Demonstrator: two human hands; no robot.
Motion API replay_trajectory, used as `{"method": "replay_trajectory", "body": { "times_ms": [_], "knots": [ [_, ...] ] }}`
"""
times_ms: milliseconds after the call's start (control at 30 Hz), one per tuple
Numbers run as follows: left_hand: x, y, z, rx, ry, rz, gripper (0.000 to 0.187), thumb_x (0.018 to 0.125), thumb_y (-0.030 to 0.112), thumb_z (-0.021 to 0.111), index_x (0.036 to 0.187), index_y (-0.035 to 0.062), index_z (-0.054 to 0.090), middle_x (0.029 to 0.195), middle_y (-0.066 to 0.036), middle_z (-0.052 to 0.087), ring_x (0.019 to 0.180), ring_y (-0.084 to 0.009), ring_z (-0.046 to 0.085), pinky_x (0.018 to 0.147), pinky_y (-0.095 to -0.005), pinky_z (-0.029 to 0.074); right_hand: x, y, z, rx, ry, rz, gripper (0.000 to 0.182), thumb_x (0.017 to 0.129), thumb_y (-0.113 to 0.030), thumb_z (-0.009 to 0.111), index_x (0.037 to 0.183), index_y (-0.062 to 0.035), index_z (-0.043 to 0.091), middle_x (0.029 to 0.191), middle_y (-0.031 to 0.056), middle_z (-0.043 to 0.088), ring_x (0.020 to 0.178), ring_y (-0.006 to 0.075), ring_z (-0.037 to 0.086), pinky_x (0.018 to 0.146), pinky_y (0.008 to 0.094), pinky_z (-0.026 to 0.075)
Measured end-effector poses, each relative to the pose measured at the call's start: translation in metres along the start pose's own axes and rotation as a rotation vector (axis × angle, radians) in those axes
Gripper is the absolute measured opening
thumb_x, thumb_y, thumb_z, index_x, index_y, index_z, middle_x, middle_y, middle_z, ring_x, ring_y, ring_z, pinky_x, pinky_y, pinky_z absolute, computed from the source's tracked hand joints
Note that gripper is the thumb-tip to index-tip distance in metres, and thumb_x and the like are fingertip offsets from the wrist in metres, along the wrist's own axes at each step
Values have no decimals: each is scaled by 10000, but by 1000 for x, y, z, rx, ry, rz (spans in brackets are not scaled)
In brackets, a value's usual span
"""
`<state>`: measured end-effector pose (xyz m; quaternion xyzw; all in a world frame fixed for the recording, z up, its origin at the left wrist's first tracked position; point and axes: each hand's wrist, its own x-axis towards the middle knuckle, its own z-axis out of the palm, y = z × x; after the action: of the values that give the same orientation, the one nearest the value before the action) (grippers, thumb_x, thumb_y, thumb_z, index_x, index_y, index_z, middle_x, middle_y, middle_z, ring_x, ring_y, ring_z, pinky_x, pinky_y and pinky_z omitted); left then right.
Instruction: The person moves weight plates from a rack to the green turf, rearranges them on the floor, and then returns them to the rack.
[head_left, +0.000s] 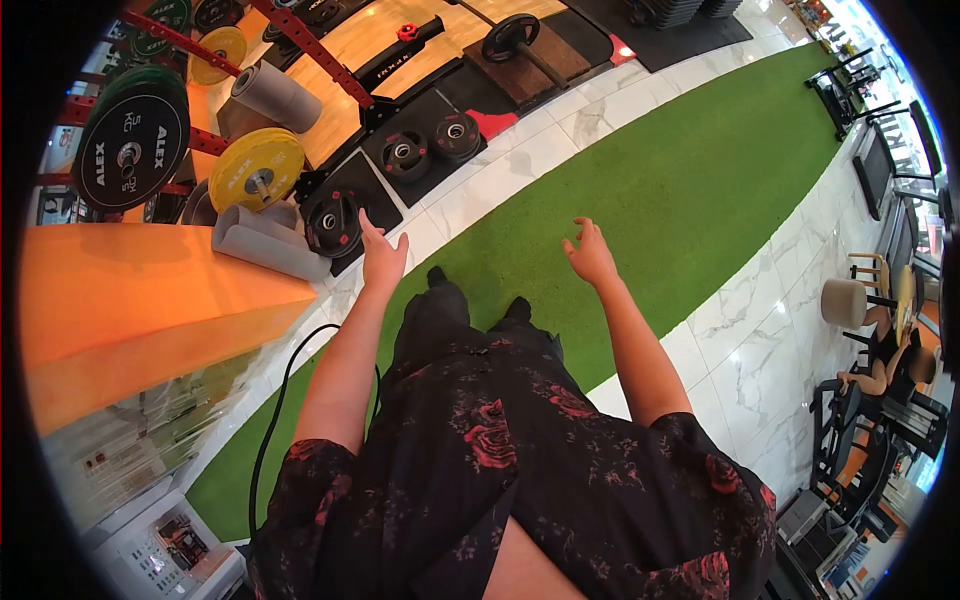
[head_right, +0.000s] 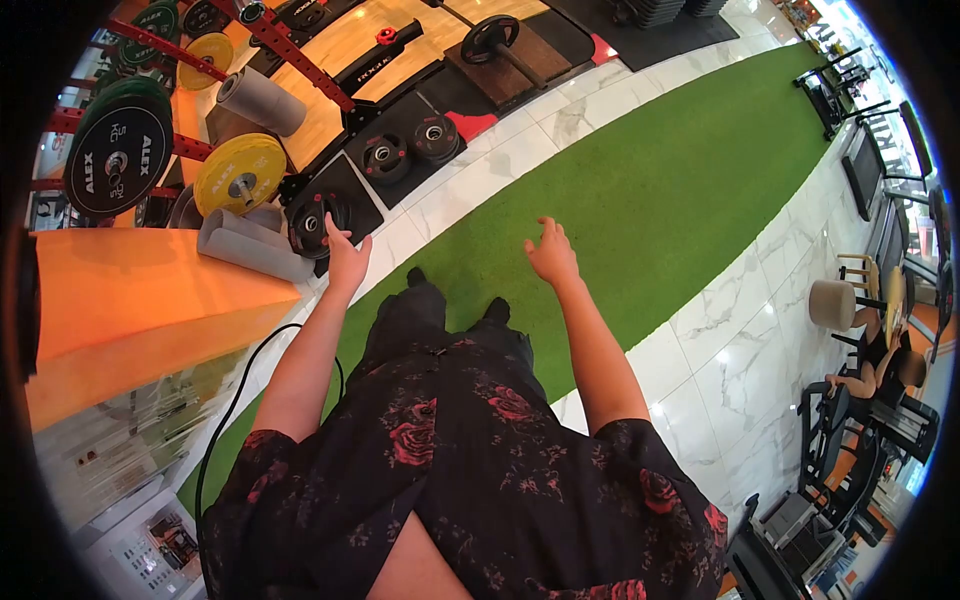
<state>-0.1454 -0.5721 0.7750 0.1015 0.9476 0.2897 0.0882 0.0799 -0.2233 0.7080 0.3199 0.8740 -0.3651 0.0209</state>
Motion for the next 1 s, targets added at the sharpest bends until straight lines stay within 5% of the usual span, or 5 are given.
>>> {"method": "replay_trajectory", "body": {
  "times_ms": [400,1000],
  "knots": [
    [65,-17,28,-42,-87,-52,1024,929,257,724,1652,72,23,1395,-258,517,1239,-397,595,1025,-478,513,53,-13,-1,0,-39,51,536,925,-254,723,1375,-68,498,1243,221,620,1128,387,642,960,486,536],
    [296,-18,8,7,-290,97,968,950,249,707,1640,68,53,1419,-258,512,1273,-394,584,1044,-483,511,186,-130,16,112,64,222,501,921,-247,750,1326,-23,560,1177,221,649,1101,371,645,963,465,529]
  ]
}}
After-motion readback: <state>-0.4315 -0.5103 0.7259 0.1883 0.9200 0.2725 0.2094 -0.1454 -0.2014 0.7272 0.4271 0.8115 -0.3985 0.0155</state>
